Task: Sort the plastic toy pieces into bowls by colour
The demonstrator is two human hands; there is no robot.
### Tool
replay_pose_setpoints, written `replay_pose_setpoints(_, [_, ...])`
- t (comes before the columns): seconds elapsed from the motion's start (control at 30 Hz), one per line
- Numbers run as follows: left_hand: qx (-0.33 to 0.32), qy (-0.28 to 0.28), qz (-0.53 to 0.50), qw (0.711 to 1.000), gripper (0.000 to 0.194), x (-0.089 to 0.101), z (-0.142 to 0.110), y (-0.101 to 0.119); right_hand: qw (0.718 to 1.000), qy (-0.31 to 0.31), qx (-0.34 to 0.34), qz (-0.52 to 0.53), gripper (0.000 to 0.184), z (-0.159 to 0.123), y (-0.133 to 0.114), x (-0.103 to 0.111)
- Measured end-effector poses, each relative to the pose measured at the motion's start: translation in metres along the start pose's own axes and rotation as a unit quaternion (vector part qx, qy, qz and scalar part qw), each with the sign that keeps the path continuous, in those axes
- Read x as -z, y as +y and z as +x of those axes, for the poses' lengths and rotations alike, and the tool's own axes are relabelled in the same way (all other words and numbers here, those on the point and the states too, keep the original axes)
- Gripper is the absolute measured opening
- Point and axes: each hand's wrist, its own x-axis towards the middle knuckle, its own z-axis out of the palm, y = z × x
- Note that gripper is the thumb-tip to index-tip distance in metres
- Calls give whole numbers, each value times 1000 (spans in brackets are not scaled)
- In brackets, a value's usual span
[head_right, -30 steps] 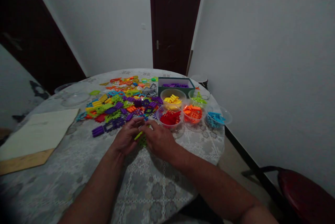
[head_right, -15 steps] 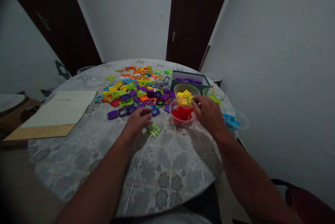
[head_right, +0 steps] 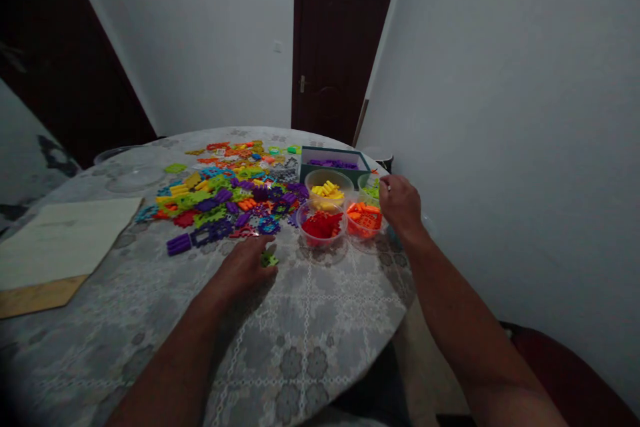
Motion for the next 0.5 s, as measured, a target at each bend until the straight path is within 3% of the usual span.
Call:
replay_pose_setpoints(0.07, [-3, 9, -34, 999, 67, 2, 1, 2, 995, -16, 34, 91, 26, -33, -30, 6])
replay_pose_setpoints(0.13, [-2, 7, -103, 995, 69, 5, 1, 5, 979, -69, 72, 176, 23, -69, -63, 11])
replay_pose_setpoints(0.27, [-26, -48, -293, 955, 72, 17, -1, 14, 913, -214, 164, 308, 38, -123, -117, 9])
replay_pose_setpoints(0.37, [-67, -132, -416, 897, 75, 22, -4, 18, 872, -277, 201, 350, 47, -142, -137, -1])
replay_pose_setpoints(0.5, [-73, -214, -476, 850, 80, 21, -6, 20, 869, -309, 200, 331, 33, -147, -143, -4])
